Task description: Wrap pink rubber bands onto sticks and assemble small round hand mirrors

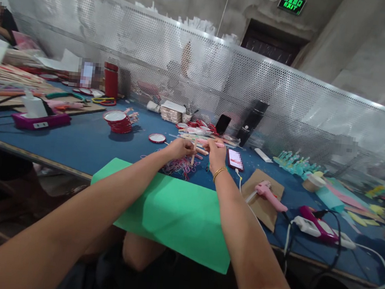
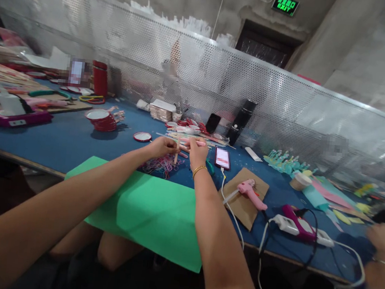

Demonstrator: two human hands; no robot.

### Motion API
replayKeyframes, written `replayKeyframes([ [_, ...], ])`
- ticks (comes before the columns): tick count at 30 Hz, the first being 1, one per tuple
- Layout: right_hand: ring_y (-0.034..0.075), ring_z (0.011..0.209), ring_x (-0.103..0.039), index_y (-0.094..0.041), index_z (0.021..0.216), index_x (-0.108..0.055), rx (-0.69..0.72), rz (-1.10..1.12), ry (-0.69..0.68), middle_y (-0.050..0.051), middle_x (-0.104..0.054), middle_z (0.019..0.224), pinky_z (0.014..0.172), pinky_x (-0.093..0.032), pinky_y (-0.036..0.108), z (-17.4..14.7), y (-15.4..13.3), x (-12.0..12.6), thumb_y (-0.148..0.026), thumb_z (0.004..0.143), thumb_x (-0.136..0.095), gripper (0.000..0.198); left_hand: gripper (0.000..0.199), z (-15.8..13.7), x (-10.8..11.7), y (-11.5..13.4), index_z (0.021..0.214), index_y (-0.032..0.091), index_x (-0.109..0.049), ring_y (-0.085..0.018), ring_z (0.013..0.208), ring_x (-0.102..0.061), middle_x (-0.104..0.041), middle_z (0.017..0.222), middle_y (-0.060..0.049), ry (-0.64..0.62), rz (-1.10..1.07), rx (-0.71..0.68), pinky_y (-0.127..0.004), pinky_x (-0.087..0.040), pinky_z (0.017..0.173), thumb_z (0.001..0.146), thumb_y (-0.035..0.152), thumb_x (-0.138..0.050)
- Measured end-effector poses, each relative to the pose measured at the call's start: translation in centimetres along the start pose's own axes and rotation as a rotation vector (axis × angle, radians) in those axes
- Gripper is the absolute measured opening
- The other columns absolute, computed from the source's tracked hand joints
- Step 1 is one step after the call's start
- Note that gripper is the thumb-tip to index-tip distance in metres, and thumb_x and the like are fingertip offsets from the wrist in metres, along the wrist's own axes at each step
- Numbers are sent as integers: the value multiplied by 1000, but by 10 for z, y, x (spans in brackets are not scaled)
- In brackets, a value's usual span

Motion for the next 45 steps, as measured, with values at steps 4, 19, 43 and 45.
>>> replayKeyframes([
  [4,10,50,-53,-21,65,-53,-5,-18,-11,-6,-59,51,54,-44,21,0,1,0,-29,69,-60,12,33,0,-1,-1,55,15,-57,-9,52,-45,-56,53,2,-11,-41,-14,-21,-31,49,66,44,-67],
  [19,12,53,-55,-21,65,-53,4,0,52,-5,-61,53,56,-45,23,1,1,2,-30,70,-61,13,32,-1,1,0,56,14,-58,-9,52,-43,-54,53,2,-6,7,-32,-22,-29,49,68,43,-65],
  [43,11,52,-54,-20,67,-55,26,-8,17,-5,-60,52,55,-45,23,0,-2,-1,-32,73,-62,15,25,-6,3,15,61,13,-63,-9,50,-41,-54,53,3,-2,50,36,-23,-28,49,69,37,-66],
  [45,11,52,-55,-21,66,-55,33,-18,7,-5,-59,52,55,-45,22,0,-3,-1,-33,73,-62,16,26,-8,3,17,61,13,-62,-9,51,-42,-54,53,3,-7,49,39,-22,-29,50,69,38,-65],
])
Point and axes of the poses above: each hand's wrist, its own z-axis towards the middle knuckle, its own x-axis out of the back of the hand, y = z × x, the point moved 2 cm from there along z, towards the middle knuckle
